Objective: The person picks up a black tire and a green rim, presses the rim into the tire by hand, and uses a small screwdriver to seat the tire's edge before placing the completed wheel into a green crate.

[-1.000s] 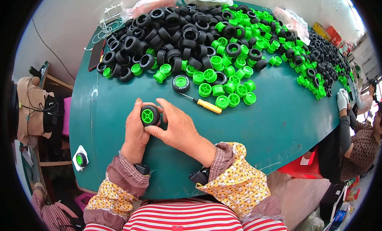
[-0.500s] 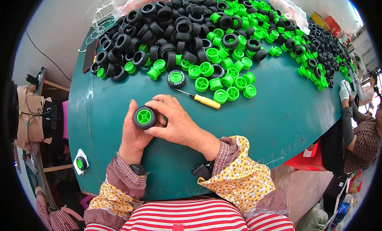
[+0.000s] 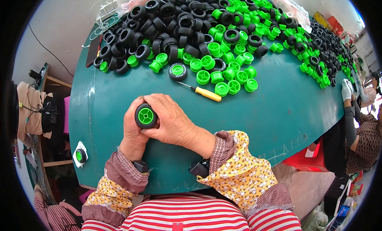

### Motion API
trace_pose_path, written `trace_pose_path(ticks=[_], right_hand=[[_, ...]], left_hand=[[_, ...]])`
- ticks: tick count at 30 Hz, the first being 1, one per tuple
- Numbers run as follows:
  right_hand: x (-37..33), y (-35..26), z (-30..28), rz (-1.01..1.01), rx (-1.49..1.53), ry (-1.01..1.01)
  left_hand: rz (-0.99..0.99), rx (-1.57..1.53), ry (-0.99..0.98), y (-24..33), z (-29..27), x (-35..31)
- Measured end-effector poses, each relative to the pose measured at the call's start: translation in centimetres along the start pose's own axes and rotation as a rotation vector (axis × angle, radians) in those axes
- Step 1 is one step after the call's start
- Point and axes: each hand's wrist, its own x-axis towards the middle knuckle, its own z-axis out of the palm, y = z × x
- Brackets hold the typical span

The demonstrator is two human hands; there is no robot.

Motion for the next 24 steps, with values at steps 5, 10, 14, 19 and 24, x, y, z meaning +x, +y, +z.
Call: trace_pose_path(ticks=[5, 10, 14, 19, 24], right_hand=[[0.0, -1.1, 0.0, 0.017, 0.143, 0.012], [-0.1, 0.1, -0.3, 0.022, 0.005, 0.065], [0.0, 0.0, -0.7, -0.001, -0.006, 0.013], [-0.2, 0.3, 0.0, 0.005, 0.019, 0.053], [-0.1, -0.1, -0.6, 0.01, 0.053, 0.045]], left_hand=[[0.107, 0.117, -0.121, 0.4, 0.1, -0.5], [-0.016, -0.062, -0.185, -0.4, -0.7, 0.7], [-0.052, -0.006, -0.121, -0.4, -0.4, 0.3], [-0.038, -0.005, -0.219, -0.4, -0.9, 0.6], [0.137, 0.054, 0.058, -1.1, 0.2, 0.3]])
